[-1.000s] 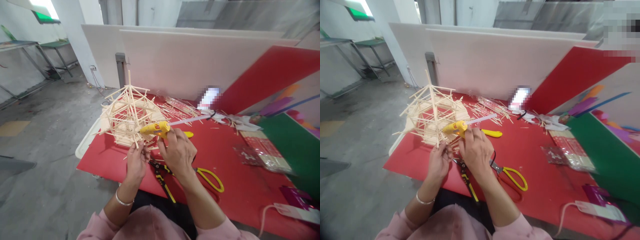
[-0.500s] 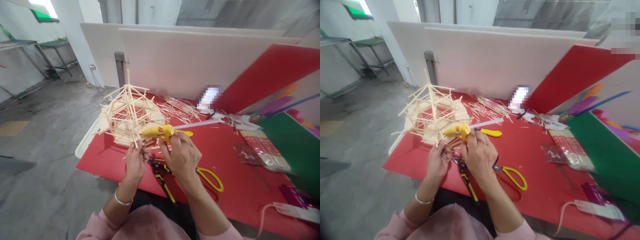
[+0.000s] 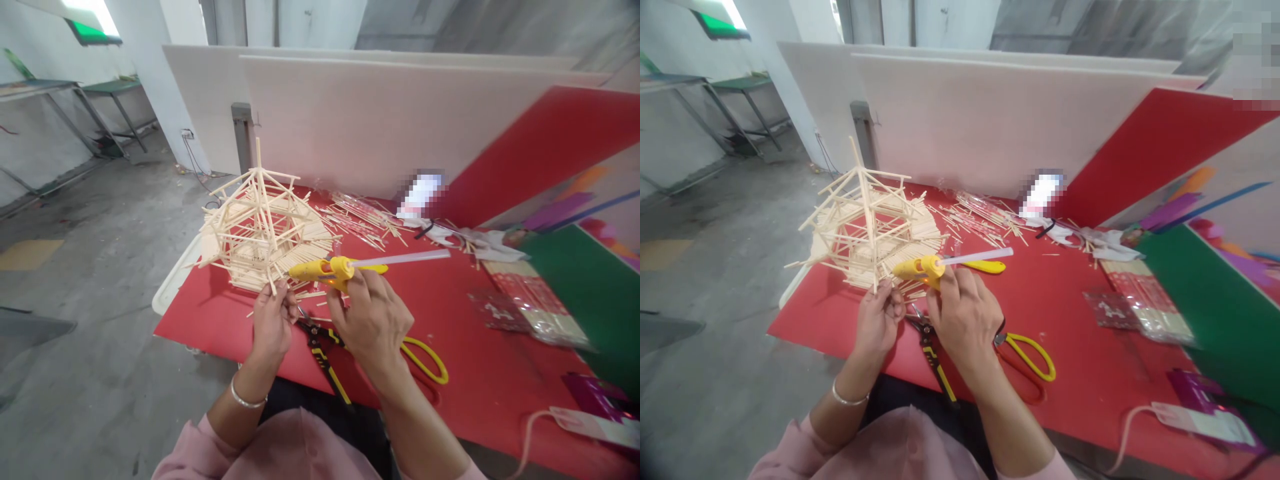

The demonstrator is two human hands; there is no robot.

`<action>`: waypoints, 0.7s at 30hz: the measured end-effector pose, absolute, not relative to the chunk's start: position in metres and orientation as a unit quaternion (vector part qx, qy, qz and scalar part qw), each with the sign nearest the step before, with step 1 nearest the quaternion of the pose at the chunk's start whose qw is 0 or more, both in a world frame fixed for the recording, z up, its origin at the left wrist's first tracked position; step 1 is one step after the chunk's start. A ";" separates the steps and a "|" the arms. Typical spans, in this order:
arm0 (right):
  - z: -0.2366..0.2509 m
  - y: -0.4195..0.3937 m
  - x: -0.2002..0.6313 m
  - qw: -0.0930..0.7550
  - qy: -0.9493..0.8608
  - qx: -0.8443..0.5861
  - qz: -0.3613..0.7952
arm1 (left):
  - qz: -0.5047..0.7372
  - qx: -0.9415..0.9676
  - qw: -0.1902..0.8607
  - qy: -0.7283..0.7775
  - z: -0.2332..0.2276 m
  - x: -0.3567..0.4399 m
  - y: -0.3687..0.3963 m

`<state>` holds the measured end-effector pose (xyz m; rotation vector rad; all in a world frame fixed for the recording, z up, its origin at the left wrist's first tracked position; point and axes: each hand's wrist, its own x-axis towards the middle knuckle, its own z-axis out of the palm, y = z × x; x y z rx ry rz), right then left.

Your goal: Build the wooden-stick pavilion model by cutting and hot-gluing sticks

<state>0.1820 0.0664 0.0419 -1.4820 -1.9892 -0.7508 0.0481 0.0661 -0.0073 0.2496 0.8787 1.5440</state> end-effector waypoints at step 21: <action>0.043 0.083 0.163 0.295 -0.738 -0.548 -0.260 | 0.682 0.100 0.627 0.364 -0.009 0.054 0.063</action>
